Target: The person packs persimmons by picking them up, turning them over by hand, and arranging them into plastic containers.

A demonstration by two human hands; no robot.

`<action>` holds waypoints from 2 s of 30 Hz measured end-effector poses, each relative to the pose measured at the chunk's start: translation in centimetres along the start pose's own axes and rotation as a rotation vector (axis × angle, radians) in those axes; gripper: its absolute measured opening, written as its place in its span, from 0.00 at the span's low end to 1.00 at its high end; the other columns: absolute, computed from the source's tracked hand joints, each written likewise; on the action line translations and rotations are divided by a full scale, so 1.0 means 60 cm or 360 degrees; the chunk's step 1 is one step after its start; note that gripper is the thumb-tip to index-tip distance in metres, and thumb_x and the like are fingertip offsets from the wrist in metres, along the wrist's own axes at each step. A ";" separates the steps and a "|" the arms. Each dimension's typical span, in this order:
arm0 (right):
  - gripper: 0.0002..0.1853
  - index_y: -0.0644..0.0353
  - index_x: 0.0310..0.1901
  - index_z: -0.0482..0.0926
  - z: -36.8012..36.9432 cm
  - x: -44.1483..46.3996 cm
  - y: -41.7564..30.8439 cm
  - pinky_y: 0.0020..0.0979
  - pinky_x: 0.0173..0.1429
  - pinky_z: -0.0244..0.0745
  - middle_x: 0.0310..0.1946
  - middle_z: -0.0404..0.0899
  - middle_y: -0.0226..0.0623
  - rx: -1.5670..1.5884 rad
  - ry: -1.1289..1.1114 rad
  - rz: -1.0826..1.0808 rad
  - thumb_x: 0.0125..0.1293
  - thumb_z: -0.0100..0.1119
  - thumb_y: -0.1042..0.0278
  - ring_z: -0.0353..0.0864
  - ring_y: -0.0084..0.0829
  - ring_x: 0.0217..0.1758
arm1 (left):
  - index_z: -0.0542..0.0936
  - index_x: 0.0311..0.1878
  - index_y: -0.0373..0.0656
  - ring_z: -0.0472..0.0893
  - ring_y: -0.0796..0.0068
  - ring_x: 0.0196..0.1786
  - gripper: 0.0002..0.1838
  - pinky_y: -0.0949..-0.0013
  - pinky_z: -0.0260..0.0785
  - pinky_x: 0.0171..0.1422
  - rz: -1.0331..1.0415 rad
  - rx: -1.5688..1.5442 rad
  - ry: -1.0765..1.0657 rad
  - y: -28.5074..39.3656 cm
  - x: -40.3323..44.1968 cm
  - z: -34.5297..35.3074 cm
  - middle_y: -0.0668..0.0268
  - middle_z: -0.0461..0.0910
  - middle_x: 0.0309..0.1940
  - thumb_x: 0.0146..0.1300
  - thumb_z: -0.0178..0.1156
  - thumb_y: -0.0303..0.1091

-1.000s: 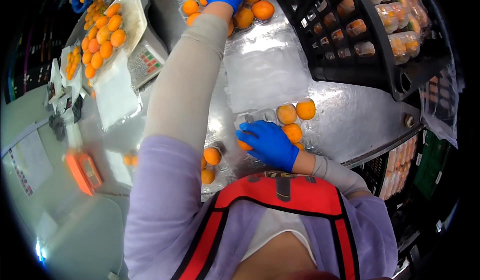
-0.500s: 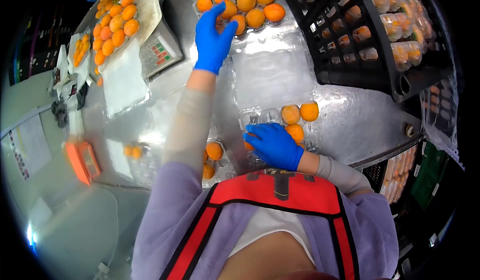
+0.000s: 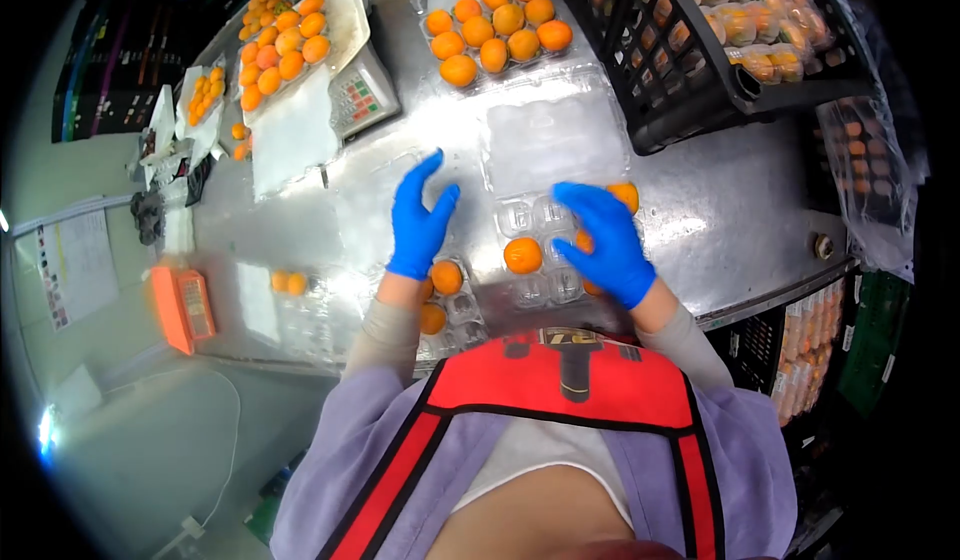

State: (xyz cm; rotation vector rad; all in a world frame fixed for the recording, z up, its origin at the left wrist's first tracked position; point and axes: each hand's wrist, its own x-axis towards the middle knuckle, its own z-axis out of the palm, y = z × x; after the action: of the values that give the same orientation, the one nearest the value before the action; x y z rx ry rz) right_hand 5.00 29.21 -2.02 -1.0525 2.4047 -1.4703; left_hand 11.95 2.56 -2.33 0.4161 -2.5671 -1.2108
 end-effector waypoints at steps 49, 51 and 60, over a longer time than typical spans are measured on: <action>0.27 0.61 0.59 0.70 -0.054 -0.118 0.111 0.36 0.59 0.69 0.54 0.75 0.48 -0.0044 0.0345 0.0861 0.58 0.61 0.64 0.76 0.42 0.54 | 0.69 0.64 0.52 0.61 0.48 0.67 0.39 0.50 0.50 0.70 0.0615 0.0456 -0.0727 0.061 -0.087 0.125 0.51 0.62 0.66 0.46 0.68 0.51; 0.28 0.56 0.61 0.69 -0.055 -0.113 0.106 0.34 0.57 0.72 0.48 0.79 0.48 -0.0238 -0.0012 0.1042 0.57 0.57 0.68 0.80 0.40 0.49 | 0.68 0.65 0.49 0.60 0.46 0.67 0.41 0.50 0.50 0.70 0.0559 0.0388 -0.0574 0.053 -0.088 0.122 0.49 0.61 0.66 0.47 0.68 0.51; 0.25 0.61 0.58 0.74 -0.128 -0.165 0.136 0.22 0.40 0.70 0.28 0.74 0.27 0.0246 -0.0040 0.0906 0.55 0.57 0.75 0.69 0.17 0.29 | 0.59 0.69 0.41 0.65 0.57 0.66 0.40 0.60 0.62 0.66 -0.0398 -0.0774 -0.0715 0.025 -0.126 0.118 0.52 0.62 0.64 0.57 0.66 0.41</action>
State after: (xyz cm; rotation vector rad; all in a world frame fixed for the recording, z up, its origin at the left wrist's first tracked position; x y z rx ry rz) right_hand 4.96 43.26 -7.10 -0.3051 2.2561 -1.3822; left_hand 16.13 11.24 -6.40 0.3951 -2.4729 -2.1647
